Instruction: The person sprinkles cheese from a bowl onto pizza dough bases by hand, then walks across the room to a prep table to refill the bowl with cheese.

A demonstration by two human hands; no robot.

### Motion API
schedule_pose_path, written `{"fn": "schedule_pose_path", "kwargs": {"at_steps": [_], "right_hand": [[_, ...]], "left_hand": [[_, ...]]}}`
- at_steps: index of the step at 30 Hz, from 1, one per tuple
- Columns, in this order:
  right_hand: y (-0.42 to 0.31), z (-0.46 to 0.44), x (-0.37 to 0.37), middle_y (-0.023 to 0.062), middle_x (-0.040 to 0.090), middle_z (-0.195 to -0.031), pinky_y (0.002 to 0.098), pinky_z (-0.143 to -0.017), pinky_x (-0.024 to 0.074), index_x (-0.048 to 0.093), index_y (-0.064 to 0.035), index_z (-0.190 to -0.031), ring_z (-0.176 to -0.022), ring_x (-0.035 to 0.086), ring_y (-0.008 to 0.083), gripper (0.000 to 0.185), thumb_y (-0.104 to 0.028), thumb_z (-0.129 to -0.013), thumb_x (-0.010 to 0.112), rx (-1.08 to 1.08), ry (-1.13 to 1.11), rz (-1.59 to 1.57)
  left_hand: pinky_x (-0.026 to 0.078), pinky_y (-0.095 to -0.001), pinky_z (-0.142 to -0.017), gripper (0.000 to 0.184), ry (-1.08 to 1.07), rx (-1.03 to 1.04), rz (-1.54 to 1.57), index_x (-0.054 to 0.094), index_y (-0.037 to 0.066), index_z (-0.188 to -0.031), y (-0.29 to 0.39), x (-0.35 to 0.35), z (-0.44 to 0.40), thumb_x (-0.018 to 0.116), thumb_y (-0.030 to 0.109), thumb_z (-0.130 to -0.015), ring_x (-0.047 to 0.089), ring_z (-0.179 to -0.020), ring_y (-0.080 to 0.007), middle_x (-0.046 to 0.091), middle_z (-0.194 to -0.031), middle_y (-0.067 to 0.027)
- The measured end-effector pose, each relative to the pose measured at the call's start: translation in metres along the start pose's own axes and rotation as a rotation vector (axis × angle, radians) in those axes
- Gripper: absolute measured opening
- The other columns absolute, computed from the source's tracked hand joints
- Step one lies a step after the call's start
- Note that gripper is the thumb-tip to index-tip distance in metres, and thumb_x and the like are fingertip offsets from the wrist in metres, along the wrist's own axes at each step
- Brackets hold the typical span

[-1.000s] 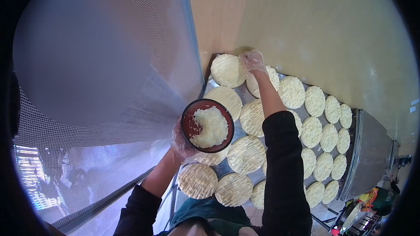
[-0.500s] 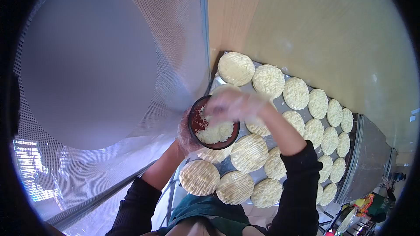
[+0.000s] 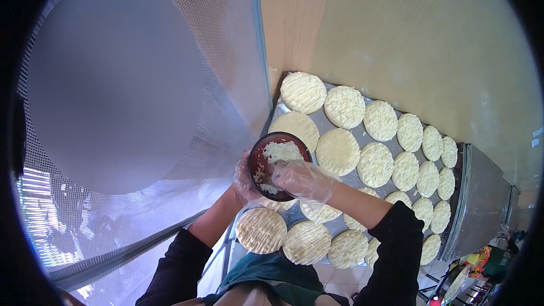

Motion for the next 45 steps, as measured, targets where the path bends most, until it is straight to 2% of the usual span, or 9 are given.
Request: {"fn": "schedule_pose_path", "kwargs": {"at_steps": [4,7,12,15,22,24,27,37,45], "right_hand": [[0.022,-0.008,-0.030,0.0131,0.062,-0.098,0.0328,-0.076,0.0504,0.063,-0.0029,-0.096,-0.085,0.061,0.0248,0.018,-0.008,-0.081,0.054,0.006,0.238,-0.307],[0.082,0.006,0.000,0.0064,0.061,-0.104,0.0272,-0.084,0.0490,0.061,-0.0061,-0.102,-0.095,0.057,0.0127,0.021,-0.017,-0.084,0.062,0.657,0.162,-1.248],[0.121,0.010,-0.023,0.0079,0.055,-0.108,0.0256,-0.085,0.0487,0.046,-0.0011,-0.119,-0.094,0.057,0.0158,0.044,-0.011,-0.081,0.065,0.590,0.330,-1.745],[0.179,0.012,-0.036,0.0096,0.056,-0.104,0.0260,-0.085,0.0487,0.045,-0.0009,-0.120,-0.094,0.057,0.0159,0.043,-0.012,-0.083,0.063,0.564,0.509,-1.693],[0.327,0.020,-0.060,0.0082,0.063,-0.079,0.0294,-0.069,0.0507,0.066,-0.0016,-0.090,-0.075,0.062,0.0191,0.016,-0.010,-0.077,0.063,0.924,0.681,-0.708],[0.317,-0.006,-0.087,0.0133,0.064,-0.076,0.0361,-0.064,0.0489,0.067,-0.0051,-0.080,-0.072,0.062,0.0269,0.015,-0.017,-0.076,0.060,0.716,0.529,0.196],[0.338,-0.021,-0.076,0.0167,0.062,-0.080,0.0410,-0.064,0.0475,0.066,-0.0080,-0.077,-0.074,0.060,0.0334,0.018,-0.023,-0.076,0.056,0.668,0.584,0.312],[0.316,-0.051,-0.067,0.0147,0.061,-0.081,0.0415,-0.066,0.0487,0.064,-0.0077,-0.074,-0.076,0.061,0.0329,0.013,-0.016,-0.077,0.055,0.618,0.458,0.410],[0.293,-0.067,-0.048,0.0179,0.062,-0.086,0.0384,-0.071,0.0479,0.065,-0.0064,-0.091,-0.079,0.060,0.0331,0.019,-0.007,-0.075,0.055,0.487,0.353,0.298]], "left_hand": [[0.040,-0.0527,-0.094,0.067,-0.017,0.029,0.027,0.046,0.010,-0.127,0.003,-0.003,-0.004,0.048,0.059,-0.080,0.050,-0.111,-0.0319,0.051,-0.123,-0.0143],[0.039,-0.0525,-0.095,0.066,-0.034,0.099,-0.008,0.046,0.011,-0.127,0.012,-0.004,-0.005,0.047,0.058,-0.080,0.050,-0.112,-0.0315,0.049,-0.126,-0.0138],[0.036,-0.0526,-0.097,0.066,-0.076,0.043,0.131,0.047,0.012,-0.126,0.014,-0.014,-0.012,0.047,0.059,-0.080,0.048,-0.115,-0.0317,0.048,-0.128,-0.0119],[0.035,-0.0523,-0.098,0.067,-0.059,0.050,0.121,0.047,0.013,-0.126,0.015,-0.011,-0.006,0.046,0.061,-0.080,0.046,-0.117,-0.0319,0.048,-0.129,-0.0114],[0.034,-0.0521,-0.100,0.070,0.018,-0.005,0.087,0.048,0.014,-0.126,0.009,-0.030,-0.001,0.045,0.065,-0.078,0.045,-0.118,-0.0320,0.047,-0.130,-0.0116],[0.034,-0.0528,-0.099,0.070,0.017,-0.019,0.059,0.048,0.015,-0.126,0.009,-0.027,0.004,0.046,0.065,-0.077,0.045,-0.118,-0.0323,0.047,-0.130,-0.0116],[0.034,-0.0533,-0.099,0.070,-0.031,-0.015,0.064,0.047,0.015,-0.127,0.011,-0.029,0.005,0.047,0.065,-0.077,0.045,-0.118,-0.0328,0.046,-0.131,-0.0114],[0.031,-0.0540,-0.101,0.069,0.008,-0.018,0.116,0.045,0.015,-0.128,0.010,-0.035,0.014,0.048,0.062,-0.078,0.042,-0.120,-0.0330,0.045,-0.132,-0.0115],[0.031,-0.0544,-0.101,0.069,-0.002,-0.001,0.107,0.045,0.015,-0.129,0.011,-0.035,0.018,0.048,0.061,-0.077,0.041,-0.121,-0.0340,0.043,-0.133,-0.0120]]}}
Point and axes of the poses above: each hand's wrist, its own z-axis away from the middle knuckle, its own x-axis out of the palm, y = z × x, the point moved 10 cm from there along -z, towards the middle knuckle
